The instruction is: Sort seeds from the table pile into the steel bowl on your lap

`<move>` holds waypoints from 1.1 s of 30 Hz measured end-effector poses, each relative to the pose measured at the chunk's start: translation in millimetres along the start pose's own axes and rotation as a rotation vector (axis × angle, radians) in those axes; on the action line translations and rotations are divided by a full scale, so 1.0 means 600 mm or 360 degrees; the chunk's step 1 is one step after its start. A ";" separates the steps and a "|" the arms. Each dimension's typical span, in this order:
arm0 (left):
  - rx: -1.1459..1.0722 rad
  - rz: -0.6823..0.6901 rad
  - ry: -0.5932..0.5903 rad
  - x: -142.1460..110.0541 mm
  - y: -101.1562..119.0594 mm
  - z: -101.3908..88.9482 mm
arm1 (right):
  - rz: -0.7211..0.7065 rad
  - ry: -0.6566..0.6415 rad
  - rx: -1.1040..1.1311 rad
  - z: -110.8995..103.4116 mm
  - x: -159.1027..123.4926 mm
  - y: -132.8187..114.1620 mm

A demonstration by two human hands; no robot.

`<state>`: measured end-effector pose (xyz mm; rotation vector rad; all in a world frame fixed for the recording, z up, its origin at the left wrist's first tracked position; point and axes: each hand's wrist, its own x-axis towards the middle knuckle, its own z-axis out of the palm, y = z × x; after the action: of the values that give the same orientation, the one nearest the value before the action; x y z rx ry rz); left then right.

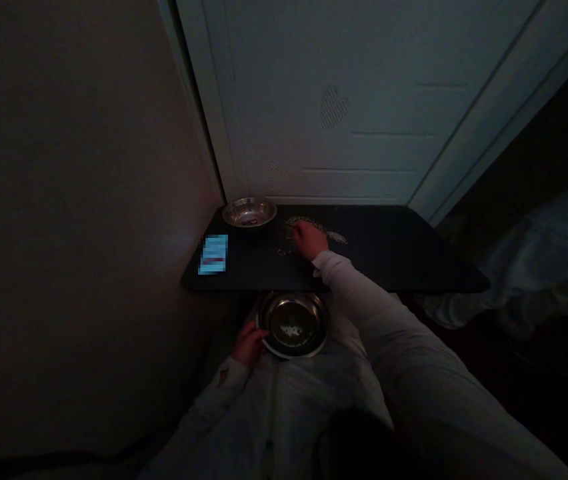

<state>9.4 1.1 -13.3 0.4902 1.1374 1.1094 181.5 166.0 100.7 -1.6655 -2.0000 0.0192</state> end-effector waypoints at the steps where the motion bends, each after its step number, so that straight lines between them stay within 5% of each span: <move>1: -0.0001 -0.0002 0.0006 -0.001 0.000 0.000 | -0.0014 -0.0039 -0.0055 0.002 0.005 -0.006; 11: -0.0040 -0.0032 0.0028 -0.010 0.004 0.005 | -0.0277 -0.0263 -0.0222 0.012 -0.002 -0.041; 33: -0.0075 -0.0025 0.0041 -0.010 0.007 0.003 | -0.0686 -0.0386 -0.0207 -0.003 -0.024 -0.078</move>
<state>9.2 -2.0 -6.2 0.4308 1.1335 1.1293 140.8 140.7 112.5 -1.3225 -2.5575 -0.0685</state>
